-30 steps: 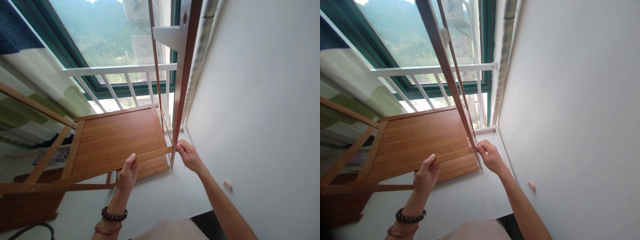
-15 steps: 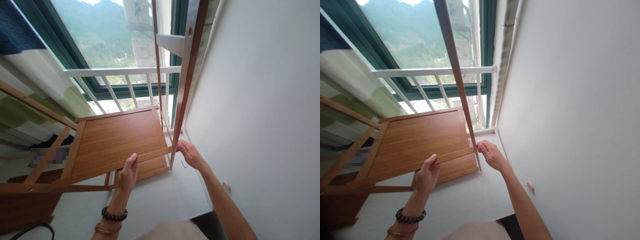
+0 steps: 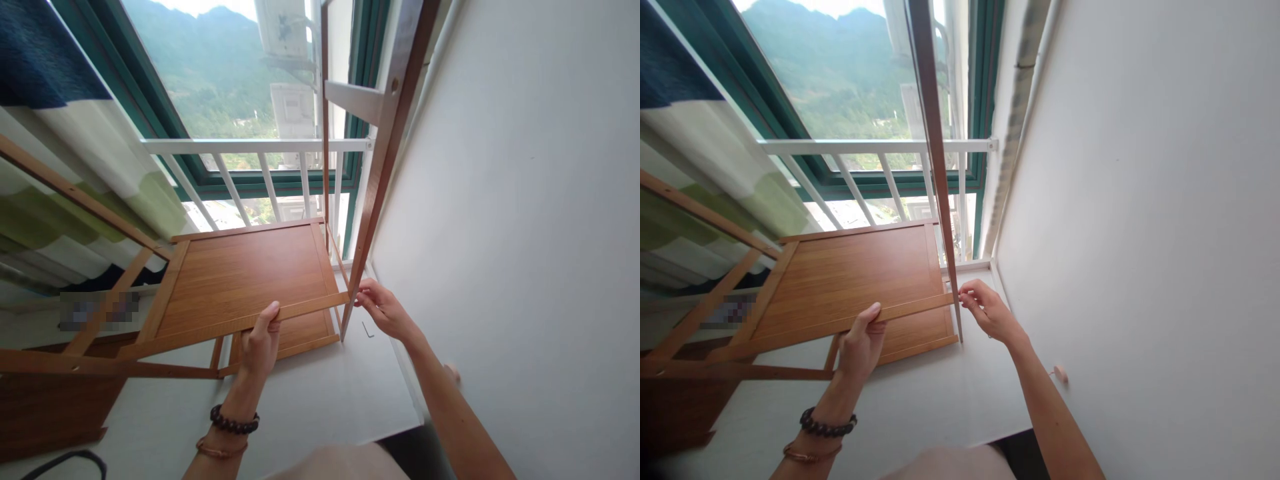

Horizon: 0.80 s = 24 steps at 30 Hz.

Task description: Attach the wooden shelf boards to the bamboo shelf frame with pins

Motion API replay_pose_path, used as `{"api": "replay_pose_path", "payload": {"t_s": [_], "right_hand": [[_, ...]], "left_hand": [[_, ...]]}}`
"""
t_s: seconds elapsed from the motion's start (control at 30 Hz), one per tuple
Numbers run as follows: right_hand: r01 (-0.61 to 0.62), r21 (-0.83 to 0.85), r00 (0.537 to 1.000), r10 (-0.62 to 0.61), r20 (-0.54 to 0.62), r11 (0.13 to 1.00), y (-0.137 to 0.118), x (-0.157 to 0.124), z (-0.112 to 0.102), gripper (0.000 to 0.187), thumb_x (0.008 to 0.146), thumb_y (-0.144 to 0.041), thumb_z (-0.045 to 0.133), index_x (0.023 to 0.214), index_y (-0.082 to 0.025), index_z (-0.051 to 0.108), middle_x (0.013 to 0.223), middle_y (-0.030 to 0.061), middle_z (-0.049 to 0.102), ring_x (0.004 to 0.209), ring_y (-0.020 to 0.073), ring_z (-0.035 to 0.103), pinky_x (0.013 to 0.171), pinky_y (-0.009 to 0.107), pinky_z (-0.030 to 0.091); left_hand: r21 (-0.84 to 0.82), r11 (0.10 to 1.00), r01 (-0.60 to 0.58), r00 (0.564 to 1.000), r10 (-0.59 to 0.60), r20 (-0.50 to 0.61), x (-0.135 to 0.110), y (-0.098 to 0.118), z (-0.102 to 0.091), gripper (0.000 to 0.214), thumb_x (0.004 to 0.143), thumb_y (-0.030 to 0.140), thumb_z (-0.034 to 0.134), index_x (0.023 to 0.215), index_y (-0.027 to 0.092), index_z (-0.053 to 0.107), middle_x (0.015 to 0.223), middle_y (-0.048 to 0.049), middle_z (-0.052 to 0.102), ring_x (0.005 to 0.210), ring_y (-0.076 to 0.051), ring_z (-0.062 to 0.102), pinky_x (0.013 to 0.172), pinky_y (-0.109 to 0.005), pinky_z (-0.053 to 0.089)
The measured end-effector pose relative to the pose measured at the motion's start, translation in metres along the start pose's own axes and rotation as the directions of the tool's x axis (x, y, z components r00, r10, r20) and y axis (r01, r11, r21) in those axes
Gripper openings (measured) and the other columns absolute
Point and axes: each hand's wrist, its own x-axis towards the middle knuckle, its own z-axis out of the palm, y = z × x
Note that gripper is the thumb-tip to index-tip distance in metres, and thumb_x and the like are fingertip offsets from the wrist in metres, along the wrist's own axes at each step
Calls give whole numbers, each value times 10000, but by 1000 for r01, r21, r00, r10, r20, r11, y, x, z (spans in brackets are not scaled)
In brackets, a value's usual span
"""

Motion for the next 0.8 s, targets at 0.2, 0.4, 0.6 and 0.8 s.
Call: {"api": "replay_pose_path", "payload": {"t_s": [0.2, 0.4, 0.6, 0.8], "right_hand": [[6, -111, 1000, -8, -25, 994, -2, -3, 1, 213, 879, -371, 386, 866, -208, 524, 830, 30, 536, 753, 143, 518, 735, 303, 431], [3, -171, 999, -9, -35, 985, -3, -3, 2, 265, 884, -389, 357, 789, -208, 525, 775, 24, 541, 722, 142, 519, 687, 299, 438], [-94, 62, 995, 95, -11, 994, -2, -4, 7, 254, 876, -429, 369, 904, -203, 480, 667, -1, 565, 618, 128, 564, 590, 276, 456], [-110, -80, 992, 103, -78, 991, -4, -3, 10, 308, 890, -424, 324, 740, -204, 479, 625, -8, 538, 571, 113, 526, 555, 258, 425]], "left_hand": [[37, 999, 21, 999, -20, -42, 2, -1, -1, 181, 625, 174, 668, 798, 174, 615, 801, 16, 621, 890, -128, 575, 812, -238, 448], [5, 999, 50, 999, -50, -7, 2, -2, -1, 205, 624, 161, 666, 823, 181, 620, 756, 28, 618, 837, -121, 584, 803, -253, 451], [10, 999, 38, 999, -38, -22, -1, 3, 3, 221, 619, 159, 675, 832, 191, 626, 781, 31, 619, 875, -111, 574, 802, -217, 449], [46, 999, 7, 1000, -7, 2, -1, 1, 0, 193, 641, 168, 656, 830, 185, 621, 786, 15, 623, 928, -148, 576, 852, -279, 451]]}}
